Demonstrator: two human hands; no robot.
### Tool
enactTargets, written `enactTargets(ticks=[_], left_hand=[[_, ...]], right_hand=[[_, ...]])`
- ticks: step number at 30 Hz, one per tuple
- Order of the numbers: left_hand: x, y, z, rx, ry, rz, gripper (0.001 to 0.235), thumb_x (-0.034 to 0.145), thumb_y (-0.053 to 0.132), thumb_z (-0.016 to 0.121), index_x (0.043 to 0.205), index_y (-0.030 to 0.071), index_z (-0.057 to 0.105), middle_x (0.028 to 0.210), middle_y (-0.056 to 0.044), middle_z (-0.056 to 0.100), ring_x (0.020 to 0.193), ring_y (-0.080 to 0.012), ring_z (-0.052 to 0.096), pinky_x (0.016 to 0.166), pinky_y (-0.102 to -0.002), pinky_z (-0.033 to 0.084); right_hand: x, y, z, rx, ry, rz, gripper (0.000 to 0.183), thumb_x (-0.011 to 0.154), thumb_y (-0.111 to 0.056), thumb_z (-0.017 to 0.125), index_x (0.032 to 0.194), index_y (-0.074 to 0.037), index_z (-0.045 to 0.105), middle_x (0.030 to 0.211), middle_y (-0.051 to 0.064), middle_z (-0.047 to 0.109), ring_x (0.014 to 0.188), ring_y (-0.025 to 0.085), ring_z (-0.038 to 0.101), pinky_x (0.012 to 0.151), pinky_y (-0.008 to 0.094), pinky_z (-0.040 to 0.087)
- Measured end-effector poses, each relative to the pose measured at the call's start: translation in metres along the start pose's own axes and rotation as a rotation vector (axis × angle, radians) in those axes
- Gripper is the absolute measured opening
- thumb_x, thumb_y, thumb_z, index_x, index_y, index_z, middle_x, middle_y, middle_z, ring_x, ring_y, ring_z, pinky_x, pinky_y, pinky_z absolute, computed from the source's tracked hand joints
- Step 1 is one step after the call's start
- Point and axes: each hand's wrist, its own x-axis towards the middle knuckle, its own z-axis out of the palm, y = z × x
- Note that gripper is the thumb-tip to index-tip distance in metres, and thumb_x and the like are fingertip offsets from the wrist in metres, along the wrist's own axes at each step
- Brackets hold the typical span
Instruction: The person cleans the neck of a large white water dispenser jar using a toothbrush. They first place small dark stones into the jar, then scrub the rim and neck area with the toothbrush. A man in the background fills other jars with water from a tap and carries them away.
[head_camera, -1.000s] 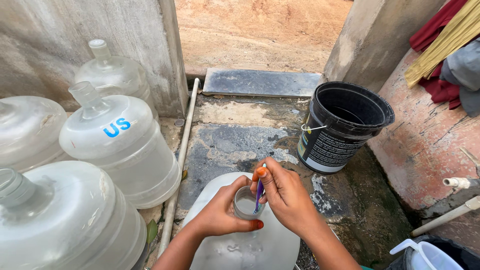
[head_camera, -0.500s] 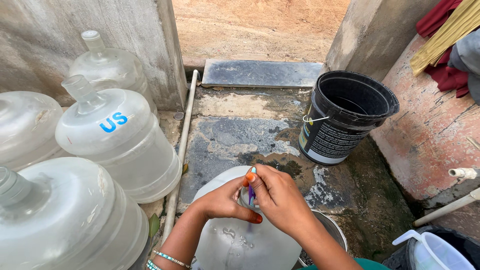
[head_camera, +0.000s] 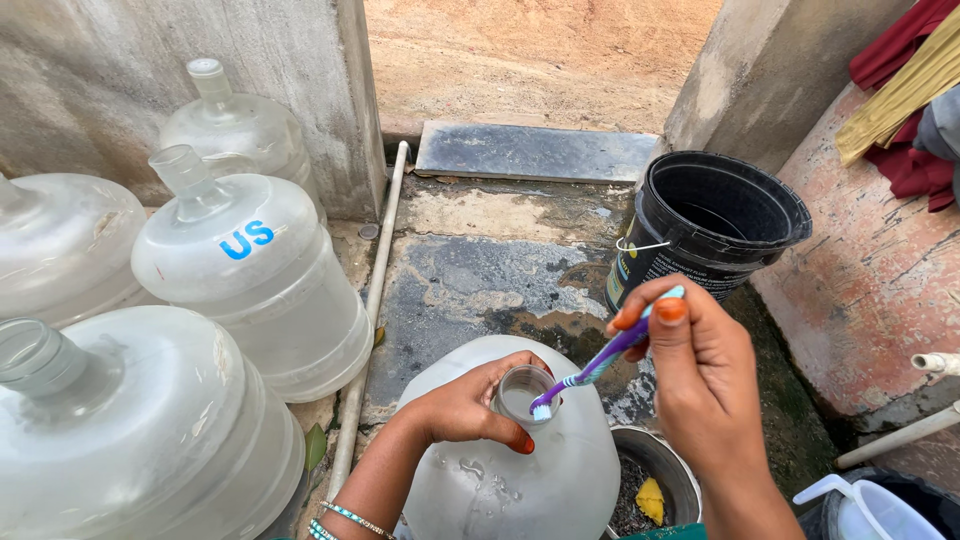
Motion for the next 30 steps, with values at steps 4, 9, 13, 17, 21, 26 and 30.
enactTargets(ticks=[4,9,13,17,21,26,30], left_hand=[[-0.001,-0.002,0.0,-0.057,-0.006,-0.025,0.071,0.062,0.001,0.079,0.129,0.011,0.057,0.111,-0.002,0.066,0.105,-0.0146,0.063,0.093,-0.033,0.053],[0.0,0.001,0.002,-0.141,0.066,-0.152,0.087,0.06,-0.006,0.071,0.138,0.024,0.048,0.107,-0.003,0.067,0.091,-0.0149,0.065,0.084,-0.03,0.055],[-0.002,0.003,0.0,-0.172,0.013,-0.137,0.078,0.061,-0.009,0.064,0.133,0.016,0.051,0.104,-0.005,0.066,0.087,-0.0169,0.067,0.078,-0.034,0.058],[0.002,0.005,-0.001,-0.09,0.011,-0.126,0.072,0.059,-0.011,0.063,0.127,0.01,0.056,0.101,-0.006,0.065,0.086,-0.0151,0.066,0.075,-0.034,0.059],[0.001,0.003,0.0,-0.16,0.01,-0.115,0.076,0.059,-0.009,0.061,0.131,0.012,0.053,0.104,-0.004,0.065,0.085,-0.016,0.065,0.074,-0.033,0.058],[-0.002,0.0,0.003,-0.233,0.057,-0.181,0.091,0.06,-0.009,0.061,0.142,0.027,0.043,0.103,-0.006,0.067,0.079,-0.0195,0.064,0.072,-0.032,0.057],[-0.002,-0.004,-0.001,-0.162,-0.022,-0.065,0.073,0.06,-0.009,0.063,0.131,0.005,0.054,0.106,-0.006,0.065,0.09,-0.015,0.064,0.076,-0.031,0.058]], right_hand=[[0.002,0.028,0.022,-0.083,-0.129,0.087,0.037,0.107,-0.032,0.045,0.091,-0.006,0.066,0.076,0.004,0.064,0.067,0.013,0.055,0.061,0.028,0.047],[0.009,0.065,0.051,-0.233,-0.35,0.125,0.038,0.105,-0.034,0.046,0.087,-0.006,0.065,0.075,0.003,0.067,0.068,0.013,0.064,0.063,0.031,0.052],[0.006,0.026,0.023,-0.026,-0.195,0.047,0.038,0.105,-0.034,0.044,0.092,-0.006,0.064,0.08,0.006,0.067,0.073,0.015,0.062,0.068,0.032,0.054],[-0.005,-0.019,-0.008,-0.048,-0.077,-0.132,0.039,0.109,-0.035,0.045,0.092,-0.005,0.063,0.083,0.006,0.067,0.081,0.014,0.067,0.075,0.031,0.055],[0.005,0.012,0.011,-0.148,-0.23,-0.054,0.041,0.106,-0.037,0.043,0.088,-0.006,0.065,0.077,0.005,0.066,0.067,0.014,0.062,0.062,0.031,0.052],[0.014,0.05,0.041,-0.191,-0.429,0.072,0.044,0.104,-0.04,0.045,0.083,-0.006,0.064,0.072,0.005,0.066,0.066,0.015,0.062,0.061,0.032,0.051],[0.008,0.014,0.012,-0.064,-0.31,-0.101,0.045,0.106,-0.04,0.042,0.088,-0.006,0.065,0.079,0.005,0.066,0.072,0.014,0.063,0.066,0.03,0.054]])
